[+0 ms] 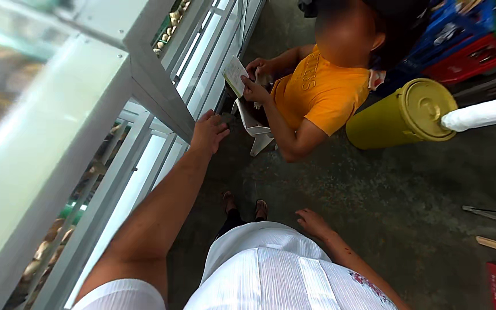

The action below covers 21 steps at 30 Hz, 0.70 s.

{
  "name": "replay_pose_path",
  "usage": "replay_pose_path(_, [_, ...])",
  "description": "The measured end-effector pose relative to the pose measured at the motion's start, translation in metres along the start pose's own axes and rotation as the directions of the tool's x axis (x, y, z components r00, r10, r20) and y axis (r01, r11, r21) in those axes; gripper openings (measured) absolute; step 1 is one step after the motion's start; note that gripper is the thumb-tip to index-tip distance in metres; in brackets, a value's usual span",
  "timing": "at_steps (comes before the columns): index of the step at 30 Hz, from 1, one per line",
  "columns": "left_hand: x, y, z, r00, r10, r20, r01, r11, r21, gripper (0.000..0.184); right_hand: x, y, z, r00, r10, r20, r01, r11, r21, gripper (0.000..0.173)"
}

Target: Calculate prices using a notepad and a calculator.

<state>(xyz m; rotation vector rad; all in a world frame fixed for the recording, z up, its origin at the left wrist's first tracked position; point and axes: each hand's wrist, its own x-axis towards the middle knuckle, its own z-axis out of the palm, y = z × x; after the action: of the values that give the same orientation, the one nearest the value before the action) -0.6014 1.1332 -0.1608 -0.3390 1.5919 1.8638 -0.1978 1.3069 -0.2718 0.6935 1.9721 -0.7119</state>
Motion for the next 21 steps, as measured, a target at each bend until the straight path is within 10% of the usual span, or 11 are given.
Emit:
replay_pose_path(7, [-0.049,0.149,0.000,0.869,0.370,0.328,-0.489,0.744,0.455,0.037,0.018,0.094,0.044,0.954,0.272,0.124,-0.298,0.907,0.299,0.041])
replay_pose_path(13, [-0.004,0.239,-0.041,0.498,0.554,0.667,-0.812,0.029,0.583,0.040,0.027,0.057,0.019,0.954,0.301,-0.004,-0.260,0.828,0.498,0.040])
replay_pose_path(21, [-0.021,0.217,-0.068,0.678,0.556,0.481,-0.657,0.167,0.735,0.042,0.045,-0.026,-0.001,0.997,0.061,-0.042,-0.037,0.903,0.427,0.041])
